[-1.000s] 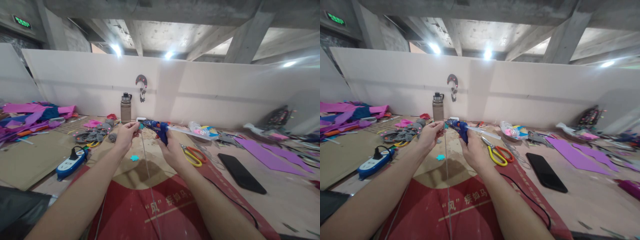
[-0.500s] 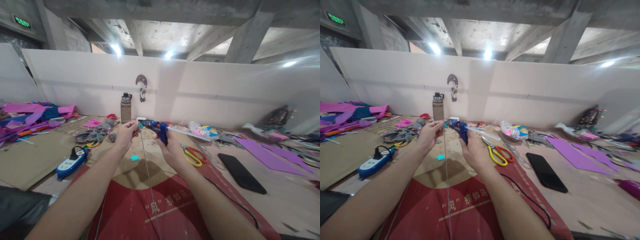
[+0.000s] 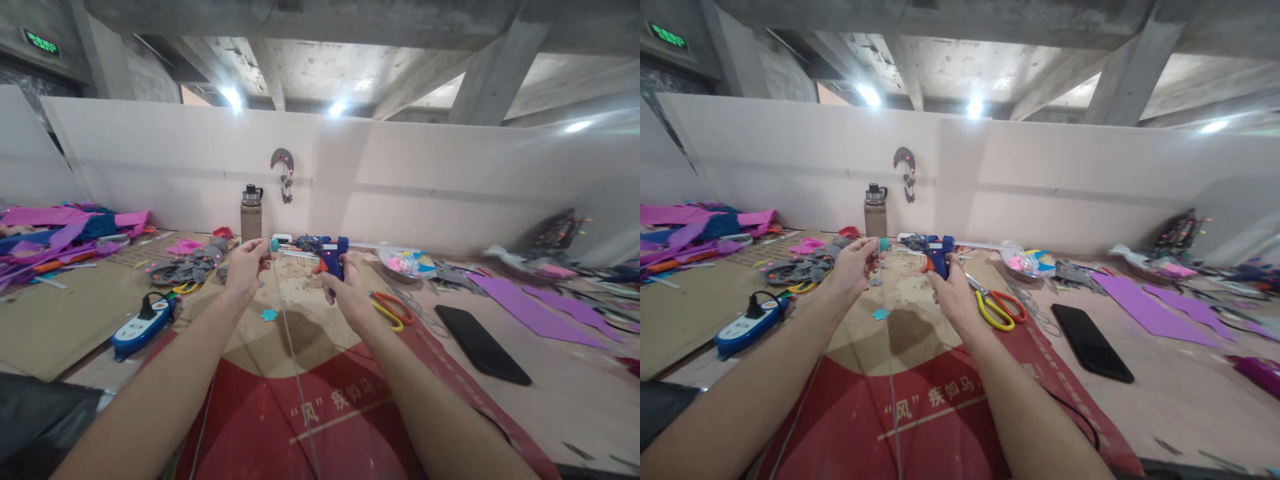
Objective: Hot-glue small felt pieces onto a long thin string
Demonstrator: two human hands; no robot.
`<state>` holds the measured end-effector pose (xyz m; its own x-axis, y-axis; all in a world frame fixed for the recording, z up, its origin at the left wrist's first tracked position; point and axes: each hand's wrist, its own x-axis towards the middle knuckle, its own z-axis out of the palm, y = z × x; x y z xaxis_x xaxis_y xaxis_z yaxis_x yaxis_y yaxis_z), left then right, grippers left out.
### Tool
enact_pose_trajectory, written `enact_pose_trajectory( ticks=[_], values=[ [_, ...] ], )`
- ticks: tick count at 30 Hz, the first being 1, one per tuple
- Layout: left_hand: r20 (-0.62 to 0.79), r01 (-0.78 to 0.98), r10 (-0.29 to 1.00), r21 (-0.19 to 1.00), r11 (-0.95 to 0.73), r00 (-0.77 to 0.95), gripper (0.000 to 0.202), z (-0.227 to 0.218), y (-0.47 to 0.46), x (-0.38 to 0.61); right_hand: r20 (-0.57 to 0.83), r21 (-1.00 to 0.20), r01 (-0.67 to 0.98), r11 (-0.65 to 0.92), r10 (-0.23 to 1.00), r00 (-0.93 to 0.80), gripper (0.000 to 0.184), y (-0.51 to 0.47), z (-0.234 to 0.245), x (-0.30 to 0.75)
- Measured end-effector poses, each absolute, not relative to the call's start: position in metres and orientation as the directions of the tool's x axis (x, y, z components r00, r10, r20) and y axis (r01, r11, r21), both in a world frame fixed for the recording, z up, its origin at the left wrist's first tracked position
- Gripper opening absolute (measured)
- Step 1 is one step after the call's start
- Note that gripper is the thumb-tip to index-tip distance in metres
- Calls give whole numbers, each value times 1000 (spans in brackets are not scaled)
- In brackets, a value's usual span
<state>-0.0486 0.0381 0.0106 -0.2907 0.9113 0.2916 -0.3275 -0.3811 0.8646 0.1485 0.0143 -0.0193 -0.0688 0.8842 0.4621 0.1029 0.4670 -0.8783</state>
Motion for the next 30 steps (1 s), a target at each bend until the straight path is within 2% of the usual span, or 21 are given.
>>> enact_pose_trajectory(
  ticks=[2, 3, 5, 9, 11, 12, 14, 16, 18, 19, 21, 23, 27, 30],
  values=[
    [320, -287, 897, 867, -407, -305, 24, 10, 38, -47, 335, -939, 62, 339, 940, -65, 29, 25, -28, 150],
    [342, -254, 888, 870, -422, -306, 23, 10, 37, -45, 293, -949, 98, 298, 954, -63, 23, 31, -33, 152],
    [398, -165, 866, 873, -459, -304, 21, 10, 34, -42, 263, -922, 281, 268, 963, -56, 14, 42, -44, 156],
    [552, 103, 766, 828, -552, -330, 14, 12, 24, -35, 477, -635, 692, 344, 879, 2, 18, 50, -57, 167],
    [633, 234, 707, 774, -588, -314, 10, 14, 17, -32, 594, -528, 775, 347, 803, 45, 22, 45, -52, 169],
    [667, 288, 685, 745, -602, -293, 8, 15, 15, -31, 631, -521, 777, 353, 772, 72, 22, 41, -47, 168],
    [722, 369, 651, 686, -627, -235, 6, 16, 10, -28, 631, -595, 684, 422, 772, 72, 18, 31, -34, 161],
    [747, 408, 641, 649, -643, -177, 5, 15, 6, -25, 548, -759, 424, 494, 836, 8, 19, 19, -20, 147],
    [736, 396, 660, 656, -642, -151, 4, 13, 5, -21, 427, -903, 29, 429, 902, -61, 24, 8, -11, 132],
    [720, 375, 678, 675, -635, -148, 4, 12, 5, -19, 377, -923, -125, 364, 920, -110, 27, 4, -9, 125],
    [671, 321, 729, 726, -609, -135, 5, 8, 5, -15, 337, -921, -265, 286, 926, -171, 32, 0, -8, 116],
    [619, 262, 777, 773, -578, -114, 8, 3, 7, -12, 338, -920, -261, 293, 929, -149, 30, 0, -10, 113],
    [554, 161, 829, 828, -538, -79, 14, -2, 8, -6, 385, -922, -55, 383, 921, -50, 13, 4, -13, 120],
    [525, 123, 849, 848, -515, -60, 18, -2, 8, -4, 447, -893, 45, 447, 894, 0, 10, 6, -11, 124]
  ],
)
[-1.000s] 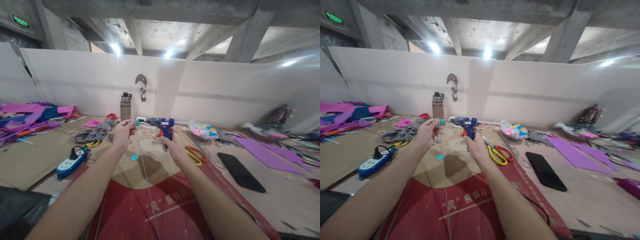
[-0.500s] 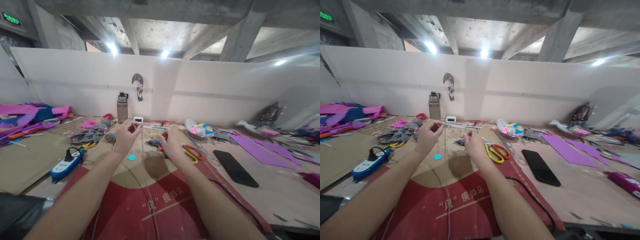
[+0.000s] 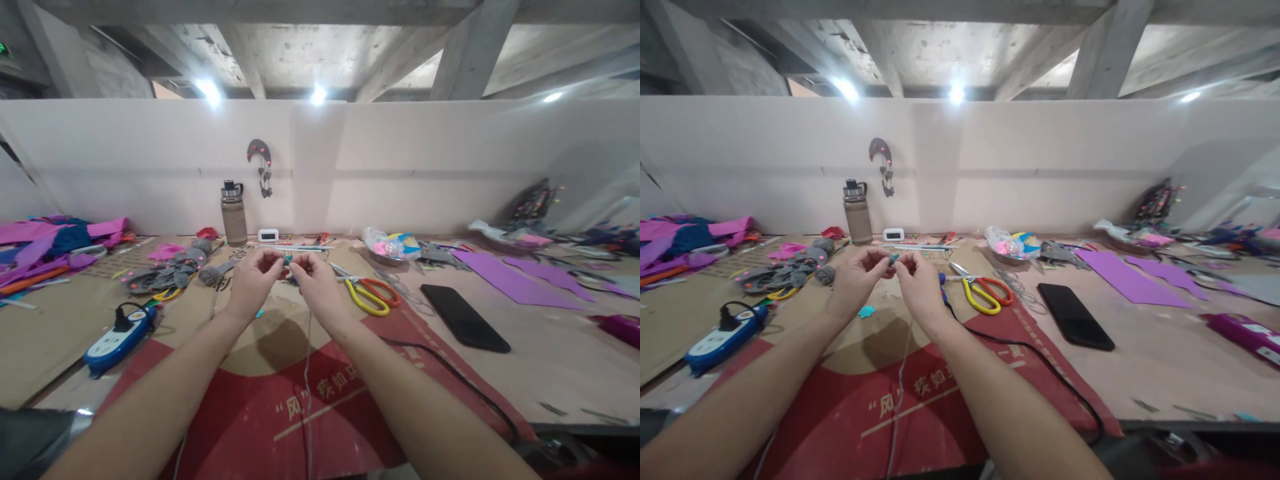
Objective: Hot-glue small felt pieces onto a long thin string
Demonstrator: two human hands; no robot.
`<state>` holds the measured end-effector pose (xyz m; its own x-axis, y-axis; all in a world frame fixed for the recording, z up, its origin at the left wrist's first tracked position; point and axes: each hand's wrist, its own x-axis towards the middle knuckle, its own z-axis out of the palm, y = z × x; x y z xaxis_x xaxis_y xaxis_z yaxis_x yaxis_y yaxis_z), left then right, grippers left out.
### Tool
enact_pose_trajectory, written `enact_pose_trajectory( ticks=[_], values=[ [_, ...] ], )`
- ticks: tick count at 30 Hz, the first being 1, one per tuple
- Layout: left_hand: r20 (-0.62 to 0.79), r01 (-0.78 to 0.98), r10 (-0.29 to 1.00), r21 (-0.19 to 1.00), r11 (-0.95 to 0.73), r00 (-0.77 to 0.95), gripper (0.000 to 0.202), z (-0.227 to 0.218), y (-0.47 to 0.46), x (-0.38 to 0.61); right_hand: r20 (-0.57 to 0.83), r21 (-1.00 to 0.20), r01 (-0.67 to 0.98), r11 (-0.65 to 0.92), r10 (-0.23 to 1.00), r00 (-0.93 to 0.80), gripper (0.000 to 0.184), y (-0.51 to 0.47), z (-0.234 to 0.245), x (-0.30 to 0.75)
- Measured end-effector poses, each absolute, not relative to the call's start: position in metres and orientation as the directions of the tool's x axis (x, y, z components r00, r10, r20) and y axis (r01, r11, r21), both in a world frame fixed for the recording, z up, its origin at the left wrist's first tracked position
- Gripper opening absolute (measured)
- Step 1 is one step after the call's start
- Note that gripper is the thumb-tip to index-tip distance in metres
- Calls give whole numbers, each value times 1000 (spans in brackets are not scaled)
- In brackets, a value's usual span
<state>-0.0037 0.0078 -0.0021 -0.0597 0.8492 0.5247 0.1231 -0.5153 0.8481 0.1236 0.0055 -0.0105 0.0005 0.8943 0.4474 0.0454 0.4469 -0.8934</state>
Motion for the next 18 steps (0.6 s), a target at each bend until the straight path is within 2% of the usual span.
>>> enact_pose_trajectory(
  ticks=[9, 18],
  values=[
    [468, 1, 883, 884, -468, -46, 31, -5, 12, -3, 513, -849, 165, 502, 858, 29, 9, 4, -9, 127],
    [469, 40, 883, 882, -469, 30, 27, -2, 8, -4, 535, -822, 257, 509, 844, 38, 12, 3, -10, 129]
  ],
)
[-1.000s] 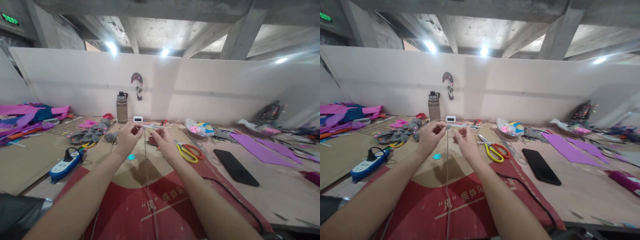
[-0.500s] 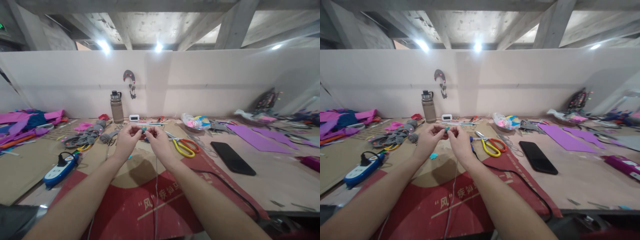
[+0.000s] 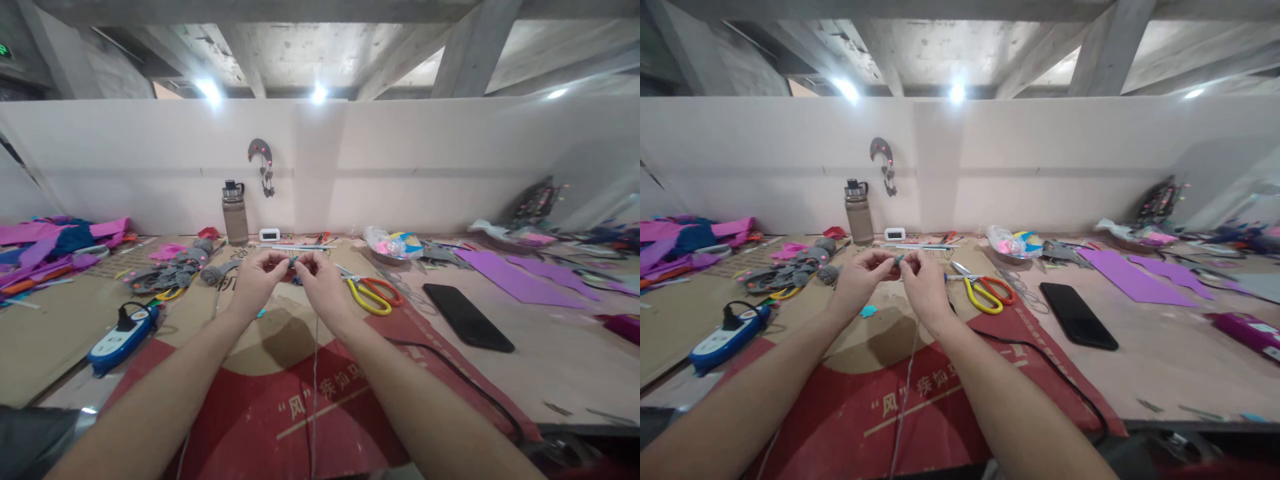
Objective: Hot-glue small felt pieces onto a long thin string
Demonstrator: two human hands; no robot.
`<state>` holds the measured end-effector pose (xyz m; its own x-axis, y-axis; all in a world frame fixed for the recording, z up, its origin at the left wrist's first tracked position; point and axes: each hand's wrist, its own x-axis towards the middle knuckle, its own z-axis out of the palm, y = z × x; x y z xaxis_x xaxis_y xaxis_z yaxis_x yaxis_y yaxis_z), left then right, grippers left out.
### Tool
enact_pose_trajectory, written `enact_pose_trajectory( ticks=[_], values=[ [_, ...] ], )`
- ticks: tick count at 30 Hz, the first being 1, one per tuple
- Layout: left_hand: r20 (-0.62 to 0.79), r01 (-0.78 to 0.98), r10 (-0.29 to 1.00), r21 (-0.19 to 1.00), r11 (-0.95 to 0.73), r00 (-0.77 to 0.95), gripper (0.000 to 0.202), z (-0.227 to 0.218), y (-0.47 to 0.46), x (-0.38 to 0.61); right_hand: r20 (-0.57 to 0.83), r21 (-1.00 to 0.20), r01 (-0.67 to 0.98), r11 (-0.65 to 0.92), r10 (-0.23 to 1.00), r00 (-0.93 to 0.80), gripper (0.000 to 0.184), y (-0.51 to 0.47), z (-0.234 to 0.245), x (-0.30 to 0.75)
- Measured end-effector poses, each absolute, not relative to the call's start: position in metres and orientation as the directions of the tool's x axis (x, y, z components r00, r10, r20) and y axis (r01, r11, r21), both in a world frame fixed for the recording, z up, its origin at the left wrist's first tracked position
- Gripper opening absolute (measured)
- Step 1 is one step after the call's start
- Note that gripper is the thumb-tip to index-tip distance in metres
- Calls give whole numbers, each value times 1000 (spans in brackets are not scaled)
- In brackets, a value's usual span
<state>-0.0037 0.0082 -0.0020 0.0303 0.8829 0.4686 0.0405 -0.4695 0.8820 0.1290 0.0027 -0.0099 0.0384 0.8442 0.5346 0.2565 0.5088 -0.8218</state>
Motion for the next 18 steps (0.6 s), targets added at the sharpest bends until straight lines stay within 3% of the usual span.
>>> enact_pose_trajectory(
  ticks=[18],
  values=[
    [382, -42, 924, 924, -381, 5, 27, -3, 8, -2, 527, -791, 393, 469, 848, 47, 16, -3, -4, 131]
  ],
)
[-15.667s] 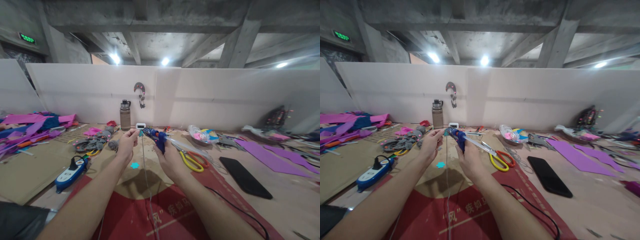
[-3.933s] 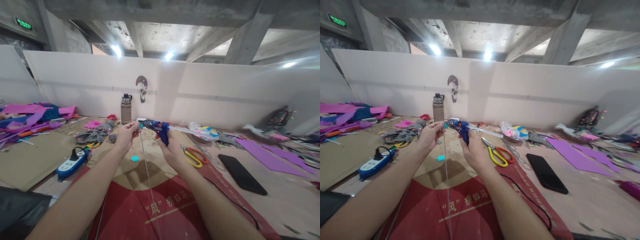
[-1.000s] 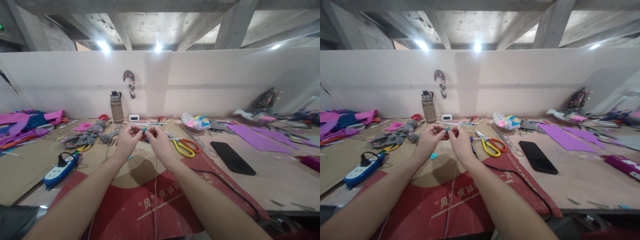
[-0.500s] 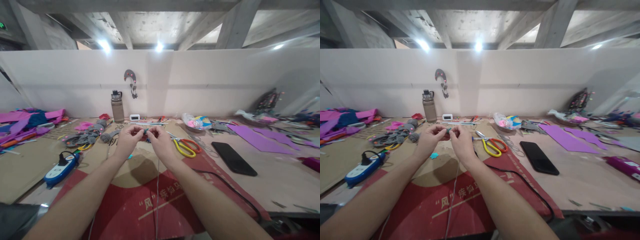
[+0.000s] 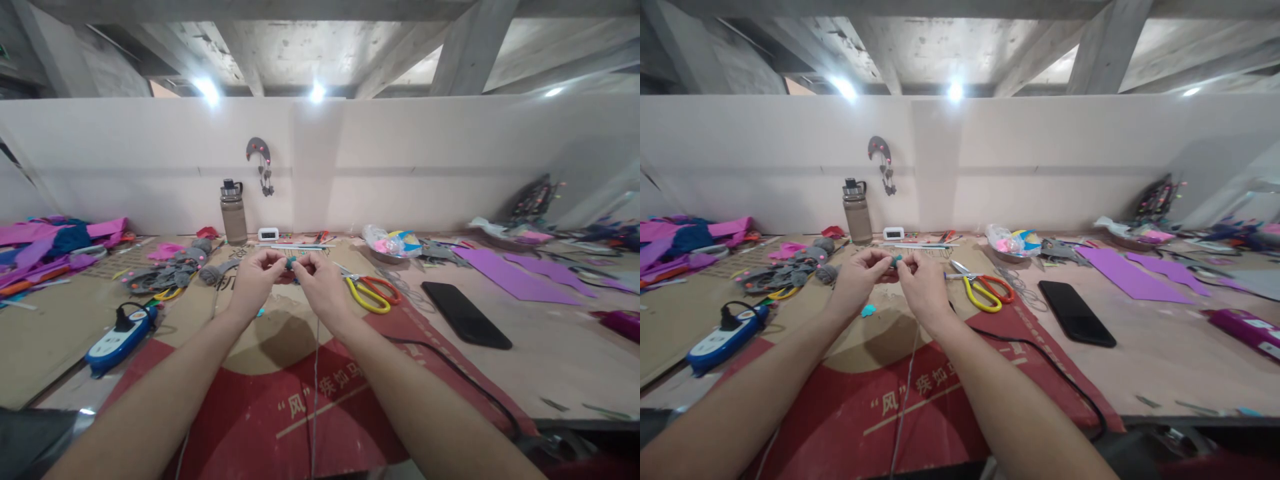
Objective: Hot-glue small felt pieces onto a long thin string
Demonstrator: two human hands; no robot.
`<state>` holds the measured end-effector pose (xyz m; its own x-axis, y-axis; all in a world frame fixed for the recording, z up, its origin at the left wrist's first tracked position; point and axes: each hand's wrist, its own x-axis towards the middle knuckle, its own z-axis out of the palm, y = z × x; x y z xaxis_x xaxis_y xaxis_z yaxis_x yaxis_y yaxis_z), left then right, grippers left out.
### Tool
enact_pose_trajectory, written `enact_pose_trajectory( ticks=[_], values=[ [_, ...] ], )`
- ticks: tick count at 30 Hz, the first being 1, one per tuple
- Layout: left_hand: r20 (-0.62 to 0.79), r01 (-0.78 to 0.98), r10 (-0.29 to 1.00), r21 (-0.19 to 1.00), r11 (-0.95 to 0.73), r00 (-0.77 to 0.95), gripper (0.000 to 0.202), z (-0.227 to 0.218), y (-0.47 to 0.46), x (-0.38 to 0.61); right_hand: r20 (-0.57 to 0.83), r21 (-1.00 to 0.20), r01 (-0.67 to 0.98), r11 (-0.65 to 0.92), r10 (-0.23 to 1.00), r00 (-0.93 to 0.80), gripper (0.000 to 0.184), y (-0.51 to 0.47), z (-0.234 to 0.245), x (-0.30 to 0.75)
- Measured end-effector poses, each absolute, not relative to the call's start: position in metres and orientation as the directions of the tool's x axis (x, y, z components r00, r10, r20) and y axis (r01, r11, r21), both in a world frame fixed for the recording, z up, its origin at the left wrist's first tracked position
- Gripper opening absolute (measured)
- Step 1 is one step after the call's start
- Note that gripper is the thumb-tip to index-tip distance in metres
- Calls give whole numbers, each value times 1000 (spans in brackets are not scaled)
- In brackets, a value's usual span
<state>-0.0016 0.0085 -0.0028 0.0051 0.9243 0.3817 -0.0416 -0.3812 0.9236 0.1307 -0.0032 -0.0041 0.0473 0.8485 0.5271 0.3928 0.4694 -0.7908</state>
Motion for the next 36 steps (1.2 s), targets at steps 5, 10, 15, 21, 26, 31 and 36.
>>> enact_pose_trajectory(
  ticks=[5, 10, 15, 21, 26, 31, 36],
  values=[
    [378, -34, 925, 925, -377, 23, 28, -2, 7, -2, 521, -788, 412, 457, 852, 52, 17, -3, -4, 130],
    [391, -9, 919, 920, -391, 56, 27, -1, 5, -2, 499, -799, 417, 434, 865, 56, 17, -3, -3, 131],
    [419, 44, 905, 905, -422, 72, 26, 0, 3, -1, 487, -809, 410, 421, 871, 67, 17, -2, -2, 132],
    [424, 64, 902, 901, -429, 79, 24, -2, 4, -2, 487, -820, 377, 430, 871, 64, 18, 0, -6, 133],
    [418, 54, 905, 904, -423, 82, 25, 0, 4, -3, 475, -829, 365, 423, 878, 61, 20, 0, -5, 133],
    [374, 9, 921, 926, -377, 105, 28, 3, 3, -3, 471, -829, 372, 418, 880, 60, 20, 1, -4, 135],
    [341, -32, 934, 940, -339, 108, 29, 3, 4, -2, 463, -829, 378, 411, 885, 54, 19, 1, -4, 135]
  ],
)
